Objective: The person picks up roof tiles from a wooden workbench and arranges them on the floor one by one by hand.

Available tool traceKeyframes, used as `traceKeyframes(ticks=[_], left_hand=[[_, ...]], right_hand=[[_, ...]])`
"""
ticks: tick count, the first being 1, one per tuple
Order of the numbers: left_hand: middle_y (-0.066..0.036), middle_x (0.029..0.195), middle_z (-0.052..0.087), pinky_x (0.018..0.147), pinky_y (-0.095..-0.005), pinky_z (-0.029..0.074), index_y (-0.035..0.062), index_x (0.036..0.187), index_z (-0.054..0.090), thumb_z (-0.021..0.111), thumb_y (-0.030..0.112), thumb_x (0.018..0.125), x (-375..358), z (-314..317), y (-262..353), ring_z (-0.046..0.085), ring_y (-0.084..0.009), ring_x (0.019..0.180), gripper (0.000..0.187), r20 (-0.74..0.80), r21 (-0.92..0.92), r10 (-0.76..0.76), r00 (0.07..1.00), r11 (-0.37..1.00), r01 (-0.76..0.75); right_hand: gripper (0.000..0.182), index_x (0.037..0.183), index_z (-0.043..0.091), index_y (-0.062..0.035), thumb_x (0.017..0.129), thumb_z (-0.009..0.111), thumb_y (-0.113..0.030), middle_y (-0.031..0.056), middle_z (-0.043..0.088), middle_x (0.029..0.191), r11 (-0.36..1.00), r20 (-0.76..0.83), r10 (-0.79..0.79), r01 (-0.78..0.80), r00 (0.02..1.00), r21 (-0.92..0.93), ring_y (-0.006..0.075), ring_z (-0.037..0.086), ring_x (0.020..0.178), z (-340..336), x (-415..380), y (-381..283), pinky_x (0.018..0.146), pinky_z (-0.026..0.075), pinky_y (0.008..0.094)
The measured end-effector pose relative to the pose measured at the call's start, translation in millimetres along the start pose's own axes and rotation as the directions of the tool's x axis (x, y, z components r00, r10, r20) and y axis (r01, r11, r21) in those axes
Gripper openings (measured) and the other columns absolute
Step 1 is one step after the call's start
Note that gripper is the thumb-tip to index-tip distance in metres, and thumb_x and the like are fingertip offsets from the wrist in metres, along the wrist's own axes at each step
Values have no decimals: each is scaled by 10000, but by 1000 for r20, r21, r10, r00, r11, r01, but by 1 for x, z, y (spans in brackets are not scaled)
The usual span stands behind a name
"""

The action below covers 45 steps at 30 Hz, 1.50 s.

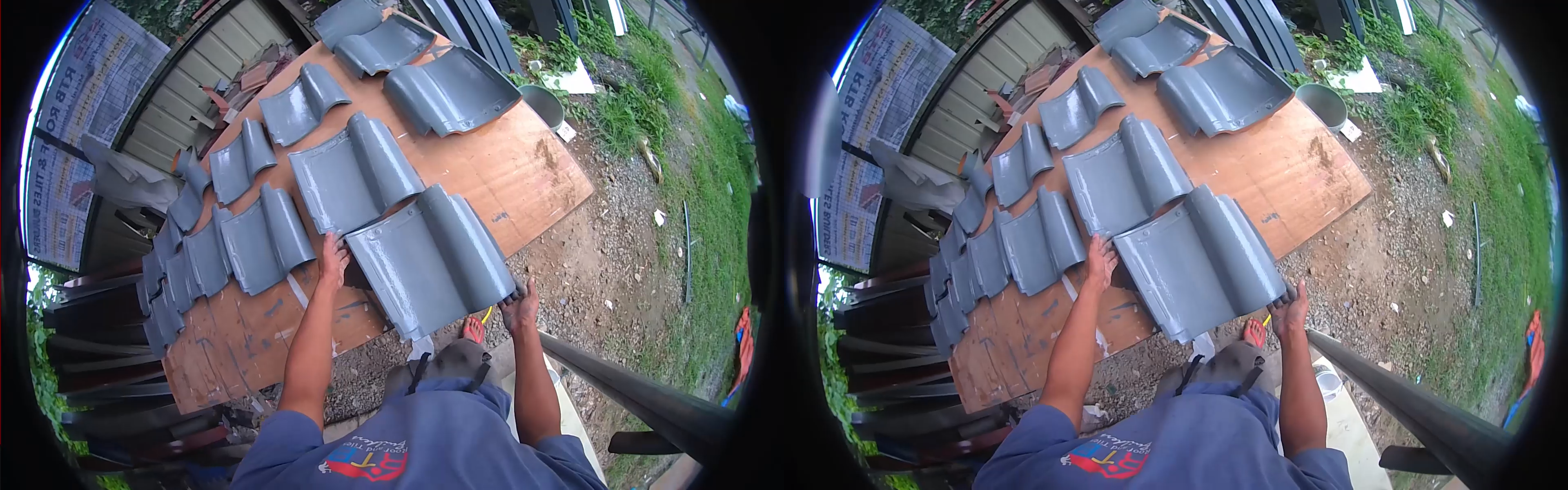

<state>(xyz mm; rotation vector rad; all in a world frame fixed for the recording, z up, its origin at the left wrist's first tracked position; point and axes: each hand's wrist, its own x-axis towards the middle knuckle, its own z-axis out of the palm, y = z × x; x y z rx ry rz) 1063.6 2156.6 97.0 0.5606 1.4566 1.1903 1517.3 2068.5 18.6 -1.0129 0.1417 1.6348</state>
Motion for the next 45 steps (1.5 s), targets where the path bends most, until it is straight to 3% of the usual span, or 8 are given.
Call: traceKeyframes(ticks=[6,10,15,22,24,28,38,45], left_hand=[[-193,1566,255,1162,-424,223,4,1491,320,388,634,954,12,-22,-20,305,-327,1410,831,130,-182,-7,991,983,31],[-193,1619,71,1194,-451,42,-12,1519,226,429,581,931,31,-37,-40,0,-327,1499,859,104,-394,-85,991,911,119],[-186,1623,12,1203,-440,-58,15,1534,203,414,605,896,30,-48,-47,-65,-291,1506,895,270,-301,-71,960,941,155],[-141,1460,457,1154,-485,224,104,1435,385,492,473,918,62,-23,-54,424,-302,1331,644,491,78,44,870,992,-95],[-106,1375,538,1052,-500,370,110,1359,492,497,367,934,55,7,-43,470,-290,1292,497,980,135,16,-198,678,723],[-132,1436,456,1109,-459,289,62,1392,445,455,458,924,-28,72,-61,392,-295,1349,613,773,142,-207,600,978,154],[-40,876,577,890,-362,431,99,834,507,418,352,934,-379,179,-232,549,-197,879,286,758,536,-507,411,843,52],[-177,1258,578,1130,-432,322,-63,1302,496,393,449,920,-604,199,-373,509,-307,1226,647,715,685,-691,103,723,90]], right_hand=[[721,1300,500,1,940,444,-620,138,612,1225,986,-87,-100,111,991,126,283,563,1145,6,-2,14,1008,403,411],[742,1224,579,16,949,387,-646,157,661,1144,970,-50,-242,242,969,0,292,591,1113,-6,-1,30,1023,402,440],[459,771,592,-182,922,506,-606,-21,613,719,886,-287,-381,436,879,159,128,530,625,22,-96,45,606,391,294],[523,955,655,-144,902,501,-641,-23,645,792,763,-393,-432,561,812,319,93,569,706,-37,-214,117,690,436,255],[530,953,657,-139,901,498,-642,-23,646,796,721,-430,-439,595,789,355,92,572,711,-66,-240,151,698,442,262],[553,983,647,-115,894,496,-639,-12,648,804,528,-607,-378,701,699,479,113,582,727,-104,-321,199,705,454,276],[565,1015,635,-42,922,474,-576,87,692,904,38,-891,-223,917,395,397,213,654,854,-356,-476,348,831,501,349],[546,1007,629,-66,930,464,-580,108,685,984,-166,-970,-159,964,182,208,243,634,946,-480,-692,410,905,465,368]])
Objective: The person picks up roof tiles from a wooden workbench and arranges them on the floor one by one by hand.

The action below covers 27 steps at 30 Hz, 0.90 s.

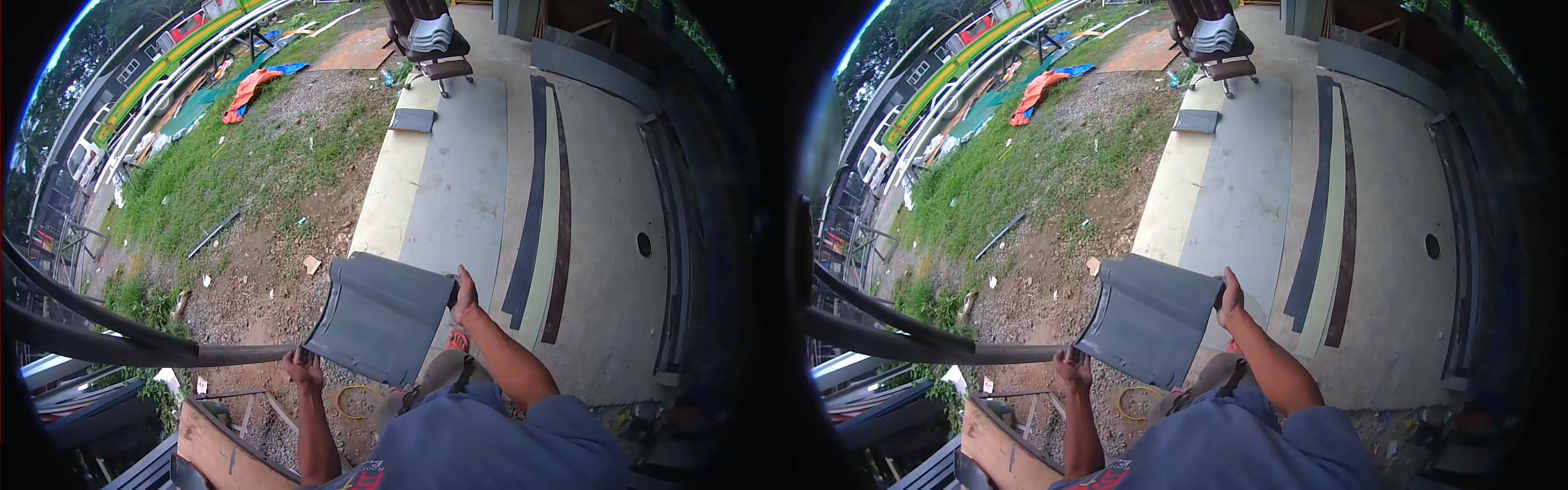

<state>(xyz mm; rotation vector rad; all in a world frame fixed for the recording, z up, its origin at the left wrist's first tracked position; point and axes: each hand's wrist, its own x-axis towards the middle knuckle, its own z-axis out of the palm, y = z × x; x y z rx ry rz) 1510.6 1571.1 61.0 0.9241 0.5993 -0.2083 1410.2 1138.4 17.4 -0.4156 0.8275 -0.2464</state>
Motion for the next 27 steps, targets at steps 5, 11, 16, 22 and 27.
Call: traceKeyframes(ticks=[5,11,16,22,27], left_hand=[[-187,1298,566,1135,-434,321,-74,1294,504,396,436,922,38,130,-43,501,-331,1238,640,150,10,-97,984,995,97],[-196,1287,577,1129,-432,341,-75,1274,528,391,417,926,100,240,-73,505,-343,1236,618,240,6,-150,959,988,153],[-194,1275,582,1122,-437,349,-62,1280,530,398,413,916,181,316,-86,513,-341,1227,612,245,-35,-144,959,987,157],[-190,1359,519,1143,-442,319,-63,1323,491,398,409,920,318,392,-90,444,-339,1305,627,131,-108,-163,978,978,177],[-179,1417,488,1130,-414,338,-57,1384,441,401,405,919,400,452,-63,461,-309,1301,657,132,-58,-157,979,984,166]], right_hand=[[514,986,631,-66,951,472,-553,79,687,941,990,130,-126,117,984,73,217,646,909,23,6,-145,883,485,349],[643,1076,615,-17,936,445,-621,100,676,998,984,95,-161,152,982,96,225,623,981,48,57,-231,928,459,341],[739,1208,548,20,917,448,-651,124,650,1076,988,89,-149,144,985,58,251,604,1031,97,142,-274,958,446,368],[904,1381,394,83,902,428,-683,188,566,1301,998,50,-57,59,997,-29,315,550,1199,190,278,-316,1065,397,412],[902,1374,407,77,891,450,-684,183,569,1294,998,-3,16,-16,1000,-61,307,552,1195,271,365,-337,1061,401,415]])
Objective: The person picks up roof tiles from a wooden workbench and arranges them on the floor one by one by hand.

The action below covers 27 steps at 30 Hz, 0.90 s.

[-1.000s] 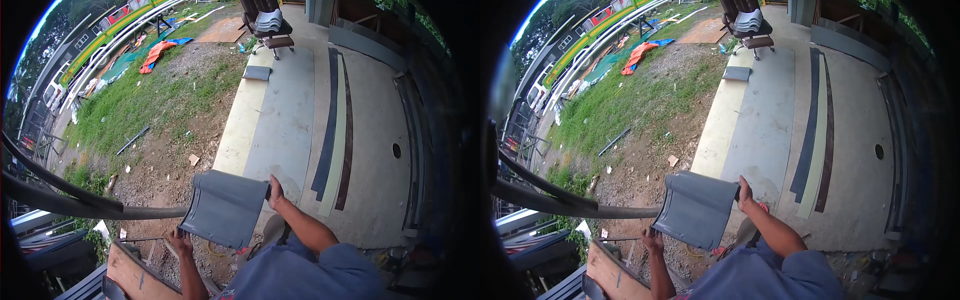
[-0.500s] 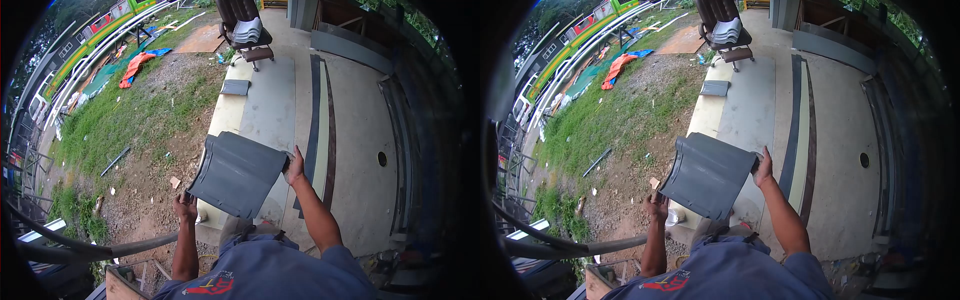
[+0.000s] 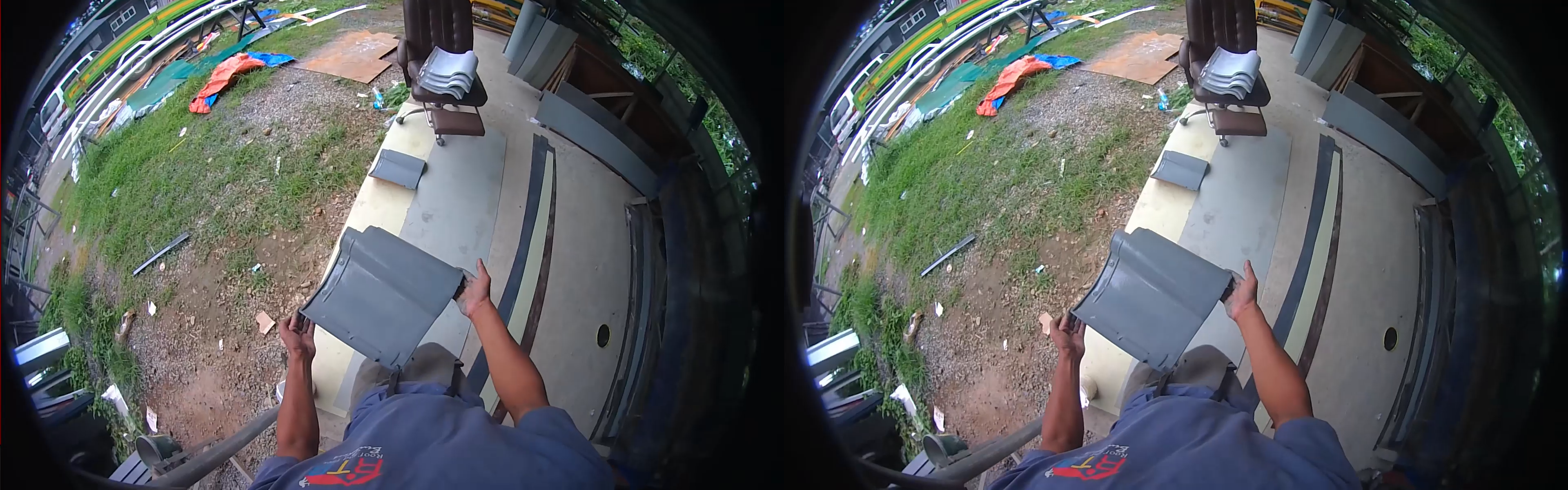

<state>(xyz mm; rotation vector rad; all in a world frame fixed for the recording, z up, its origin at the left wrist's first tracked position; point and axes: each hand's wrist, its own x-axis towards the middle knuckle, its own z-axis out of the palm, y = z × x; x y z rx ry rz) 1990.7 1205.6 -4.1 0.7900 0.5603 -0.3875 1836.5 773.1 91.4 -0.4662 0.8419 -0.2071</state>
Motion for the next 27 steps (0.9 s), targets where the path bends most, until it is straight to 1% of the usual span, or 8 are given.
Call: traceKeyframes(ticks=[5,7,11,13,20,22,23,27], left_hand=[[-152,1342,552,1105,-407,373,-36,1289,524,442,396,905,72,28,27,503,-288,1255,584,-93,23,32,995,999,-31],[-153,1337,553,1104,-407,376,-33,1277,530,447,395,907,103,38,30,504,-287,1253,571,-117,28,37,992,999,-34],[-170,1359,533,1128,-413,347,-31,1273,532,445,415,921,167,66,14,482,-300,1283,575,-172,73,95,981,994,-84],[-177,1384,512,1143,-417,325,-32,1289,523,438,430,925,216,85,4,457,-309,1313,594,-214,99,105,971,991,-86],[-175,1416,465,1136,-417,310,-19,1339,487,427,500,912,442,138,-95,426,-308,1318,675,-462,57,48,886,998,-25],[-174,1422,453,1136,-429,306,-17,1363,460,422,508,915,517,143,-133,423,-311,1317,691,-526,51,36,850,999,-11],[-181,1423,448,1133,-424,309,-12,1382,431,424,517,915,558,138,-155,424,-316,1313,705,-585,59,37,810,998,-3],[-183,1411,452,1122,-404,323,-14,1394,411,433,532,909,699,132,-224,430,-317,1305,731,-641,96,20,767,994,54]], right_hand=[[894,1376,417,58,877,481,-682,177,566,1293,996,-22,86,-86,996,-23,293,545,1205,62,89,-16,1055,406,418],[871,1348,452,83,917,405,-672,191,577,1303,989,-99,113,-121,989,-79,300,541,1220,87,126,-22,1063,401,411],[909,1384,405,94,910,403,-682,196,542,1352,983,-13,184,-184,983,-21,307,517,1252,91,245,-27,1076,386,423],[920,1419,361,88,913,395,-680,186,523,1379,972,-124,219,-228,968,-64,306,510,1262,101,306,-36,1084,378,423],[837,1426,392,21,929,385,-653,142,534,1373,922,-264,371,-387,890,-9,290,506,1261,69,604,-47,1081,379,419],[769,1368,462,2,932,392,-628,134,558,1336,903,-199,384,-412,902,-125,285,511,1243,48,681,-56,1075,380,424],[694,1318,510,-34,935,400,-602,125,577,1304,877,-315,383,-449,868,-171,280,526,1216,44,719,-61,1050,384,440],[659,1321,511,-68,932,418,-591,112,585,1293,770,-402,408,-546,820,-330,279,547,1179,5,866,-57,1021,385,461]])
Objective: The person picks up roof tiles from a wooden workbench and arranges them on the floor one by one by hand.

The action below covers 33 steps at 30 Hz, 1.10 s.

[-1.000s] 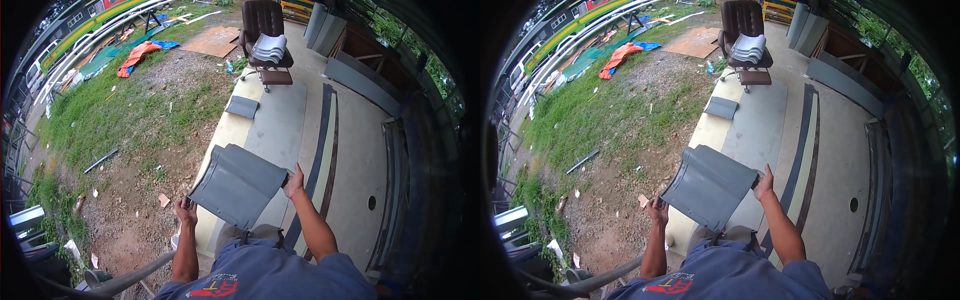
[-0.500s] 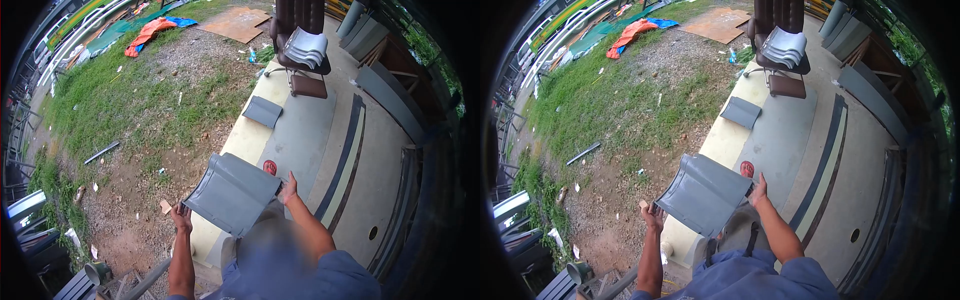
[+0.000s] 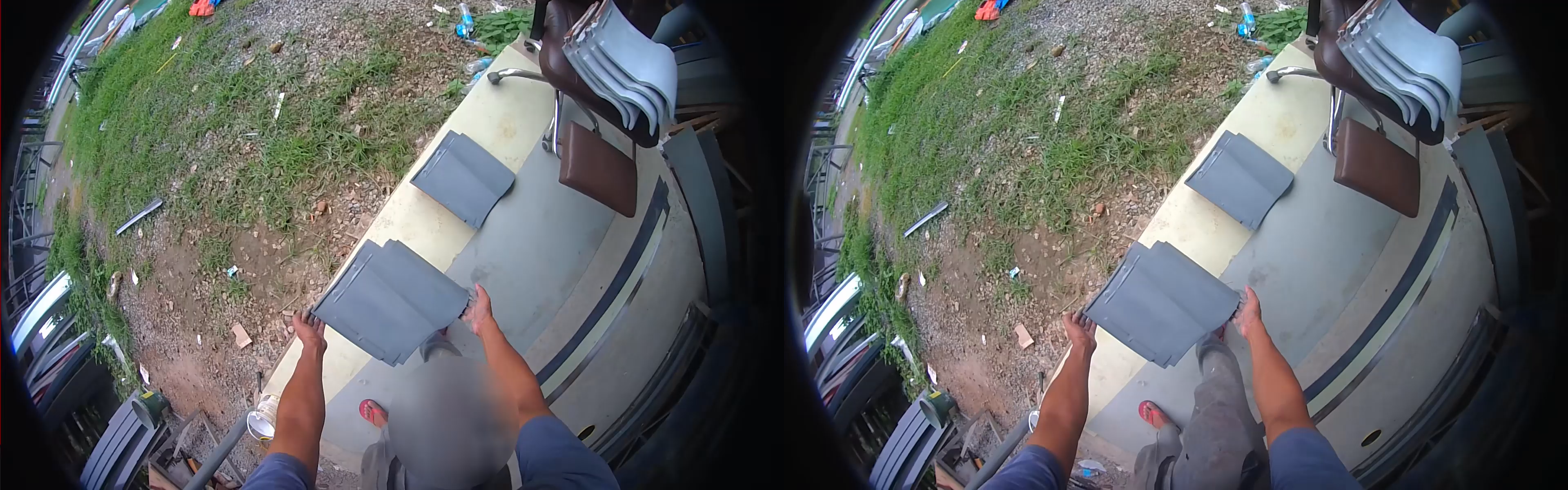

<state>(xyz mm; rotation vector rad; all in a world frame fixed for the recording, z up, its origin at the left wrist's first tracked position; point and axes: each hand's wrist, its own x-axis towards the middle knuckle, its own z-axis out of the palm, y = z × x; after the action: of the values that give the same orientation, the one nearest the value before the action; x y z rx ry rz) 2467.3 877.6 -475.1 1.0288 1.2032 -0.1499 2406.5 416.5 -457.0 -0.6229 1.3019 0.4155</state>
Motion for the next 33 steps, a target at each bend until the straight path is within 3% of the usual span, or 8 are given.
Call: traceKeyframes(ticks=[3,6,14,24,27,29,30,33], left_hand=[[-173,1386,471,1099,-393,347,-7,1357,459,429,552,907,60,69,-31,442,-305,1284,719,-5,47,-49,999,998,49],[-174,1384,472,1090,-387,357,-15,1342,472,422,558,909,122,109,-61,450,-294,1263,720,-27,73,-63,998,995,64],[-173,1346,492,1059,-384,388,-10,1297,497,430,514,920,222,154,-111,484,-278,1189,648,-82,111,-79,994,990,88],[-164,1290,521,1043,-399,409,-13,1262,516,451,490,904,241,179,-141,503,-278,1122,621,-49,48,-152,987,987,154],[-167,1410,448,1101,-423,348,-10,1374,427,455,522,924,232,179,-149,461,-312,1240,697,-7,59,-152,988,987,152],[-167,1539,303,1162,-455,244,59,1507,256,456,560,936,207,187,-146,334,-352,1391,785,101,64,-127,987,991,121],[-162,1613,135,1189,-487,147,142,1565,78,447,604,936,194,185,-140,192,-367,1469,863,158,78,-146,977,988,136],[-142,1622,118,1187,-499,140,211,1573,45,419,633,939,157,148,-136,194,-373,1466,848,45,180,-167,985,971,156]], right_hand=[[631,1336,506,-107,927,432,-581,100,589,1292,999,-120,42,-45,992,-20,276,550,1173,3,86,-37,1003,381,478],[689,1370,467,-118,887,464,-609,87,597,1252,999,-71,51,-50,996,10,236,603,1007,-6,175,-55,702,443,359],[662,1420,432,-117,932,406,-563,97,502,1403,992,-23,45,-42,999,119,277,492,1248,-5,317,-73,1045,349,467],[857,1538,235,-117,917,373,-692,117,409,1501,981,-62,71,-58,996,186,279,472,1285,-15,353,-90,1060,320,404],[931,1558,123,-110,906,339,-739,157,319,1554,917,-122,23,27,992,398,327,397,1374,-20,336,-87,1136,225,425],[946,1562,62,-121,905,321,-749,177,258,1579,928,-74,11,17,997,373,355,332,1422,-41,308,-80,1167,141,460],[935,1561,74,-122,908,325,-743,178,257,1579,969,-57,45,-30,997,245,358,341,1415,-61,293,-70,1165,141,470],[882,1531,222,-116,914,367,-730,156,399,1496,920,-283,120,-214,952,-329,305,423,1339,-132,223,-21,1110,262,501]])
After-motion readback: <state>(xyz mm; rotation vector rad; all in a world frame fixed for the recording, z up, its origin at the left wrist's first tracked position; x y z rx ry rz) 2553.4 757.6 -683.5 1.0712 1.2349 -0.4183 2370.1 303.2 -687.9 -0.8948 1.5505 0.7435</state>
